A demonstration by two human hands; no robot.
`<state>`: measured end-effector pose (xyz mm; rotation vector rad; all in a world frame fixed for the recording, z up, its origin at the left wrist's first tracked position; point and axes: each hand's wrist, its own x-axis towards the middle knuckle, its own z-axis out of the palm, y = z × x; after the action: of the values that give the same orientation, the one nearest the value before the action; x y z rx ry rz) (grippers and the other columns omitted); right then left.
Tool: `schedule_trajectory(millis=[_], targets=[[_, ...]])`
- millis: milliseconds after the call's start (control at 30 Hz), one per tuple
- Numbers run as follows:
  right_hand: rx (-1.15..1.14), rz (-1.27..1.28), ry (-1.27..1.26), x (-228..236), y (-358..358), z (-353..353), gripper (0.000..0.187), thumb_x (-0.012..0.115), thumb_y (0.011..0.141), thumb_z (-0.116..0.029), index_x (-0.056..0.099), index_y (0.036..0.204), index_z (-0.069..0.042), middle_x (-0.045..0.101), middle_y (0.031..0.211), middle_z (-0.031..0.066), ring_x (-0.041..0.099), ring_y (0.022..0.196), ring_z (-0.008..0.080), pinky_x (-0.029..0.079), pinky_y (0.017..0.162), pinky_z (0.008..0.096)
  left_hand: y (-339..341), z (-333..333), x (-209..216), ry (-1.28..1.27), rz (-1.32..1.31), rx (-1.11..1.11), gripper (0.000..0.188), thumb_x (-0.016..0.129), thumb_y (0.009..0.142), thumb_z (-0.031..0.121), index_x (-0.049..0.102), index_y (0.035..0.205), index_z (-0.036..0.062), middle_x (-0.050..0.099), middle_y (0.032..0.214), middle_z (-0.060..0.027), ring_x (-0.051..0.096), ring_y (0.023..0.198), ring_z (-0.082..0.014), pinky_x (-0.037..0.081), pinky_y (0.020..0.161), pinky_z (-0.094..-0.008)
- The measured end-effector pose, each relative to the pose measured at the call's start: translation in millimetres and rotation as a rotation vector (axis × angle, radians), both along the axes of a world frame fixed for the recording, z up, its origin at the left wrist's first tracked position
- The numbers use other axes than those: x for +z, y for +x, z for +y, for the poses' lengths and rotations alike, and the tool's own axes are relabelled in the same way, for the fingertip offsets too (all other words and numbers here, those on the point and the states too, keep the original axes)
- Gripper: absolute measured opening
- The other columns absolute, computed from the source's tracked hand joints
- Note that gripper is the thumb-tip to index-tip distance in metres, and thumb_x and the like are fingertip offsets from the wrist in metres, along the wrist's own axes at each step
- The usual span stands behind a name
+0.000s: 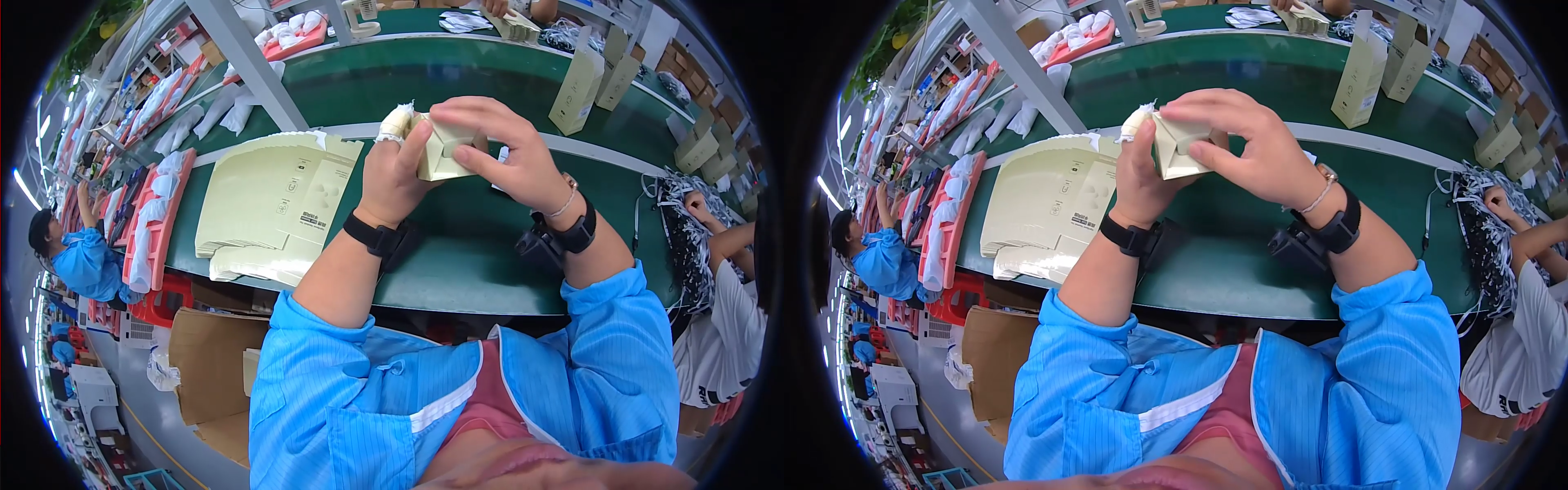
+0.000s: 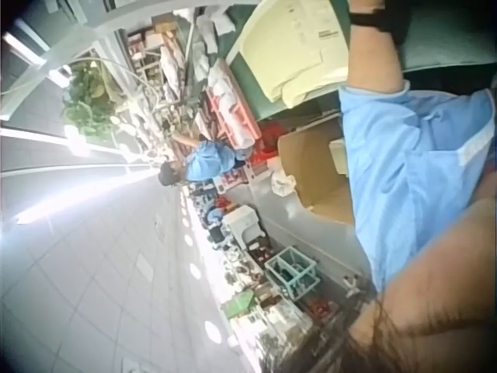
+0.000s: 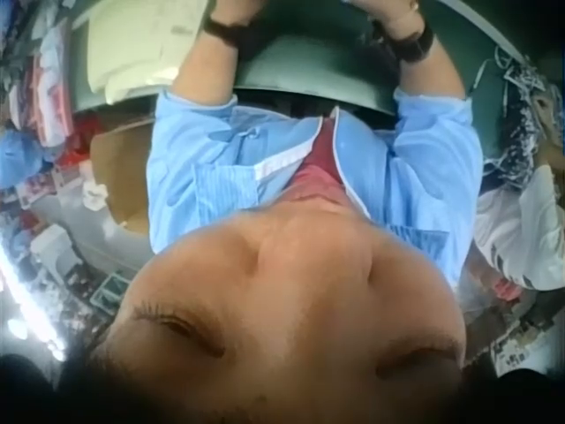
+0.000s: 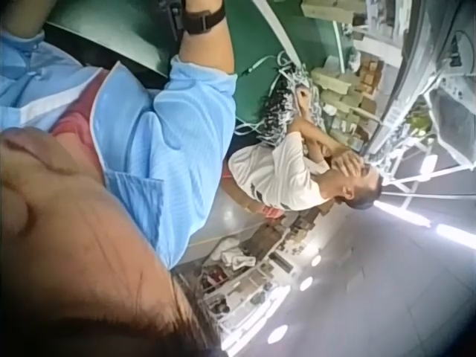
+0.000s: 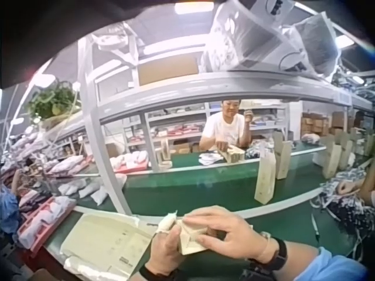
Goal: The person folds a cardboard box by hand, inserts a paper manual, and places the assembled box onto the table, repeating the process for several more boxes.
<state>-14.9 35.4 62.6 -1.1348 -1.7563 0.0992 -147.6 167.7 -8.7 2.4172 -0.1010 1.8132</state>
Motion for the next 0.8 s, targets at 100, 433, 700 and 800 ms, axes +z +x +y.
schedule_trajectory(millis=[100,433,700,800], targets=[[-0.07,0.004,0.061,-5.7,-5.9,3.8,0.032,0.062,0.081,-0.006,0.065,0.112,-0.007,0.06,0.116,0.0106,0.056,0.107,0.0227,0.044,0.093,0.0346,0.4,2.5,-0.7,0.007,0.022,0.025,0.096,0.085,0.054,0.012,0.035,0.135,0.0239,0.061,0.1,-0.0141,0.061,0.075,-0.0321,0.051,0.06,-0.0379],[-0.016,0.066,0.15,-17.2,4.5,12.2,0.032,0.063,0.079,-0.003,0.064,0.111,-0.005,0.06,0.114,0.0101,0.058,0.103,0.0222,0.045,0.092,0.0335,0.7,5.3,2.8,0.07,0.038,0.024,0.094,0.085,0.054,0.013,0.037,0.134,0.0208,0.061,0.104,-0.0146,0.061,0.078,-0.0335,0.051,0.063,-0.0393],[-0.092,-0.169,0.081,3.6,-3.3,2.1,0.045,0.068,0.074,0.0,0.06,0.118,-0.007,0.054,0.124,0.011,0.054,0.111,0.0269,0.044,0.095,0.0354,-4.0,4.9,5.2,-0.121,-0.019,-0.022,0.096,0.084,0.06,0.013,0.028,0.139,0.0095,0.054,0.121,-0.0152,0.058,0.103,-0.0308,0.049,0.083,-0.0361],[-0.248,-0.3,0.465,4.9,14.1,-1.4,0.057,0.074,0.07,-0.007,0.055,0.123,-0.009,0.051,0.125,0.0114,0.051,0.114,0.0291,0.042,0.097,0.0363,-5.3,15.8,8.5,-0.724,-0.087,-0.586,0.097,0.081,0.068,0.015,0.017,0.14,0.0094,0.05,0.124,-0.0153,0.054,0.11,-0.0277,0.046,0.09,-0.0375]])
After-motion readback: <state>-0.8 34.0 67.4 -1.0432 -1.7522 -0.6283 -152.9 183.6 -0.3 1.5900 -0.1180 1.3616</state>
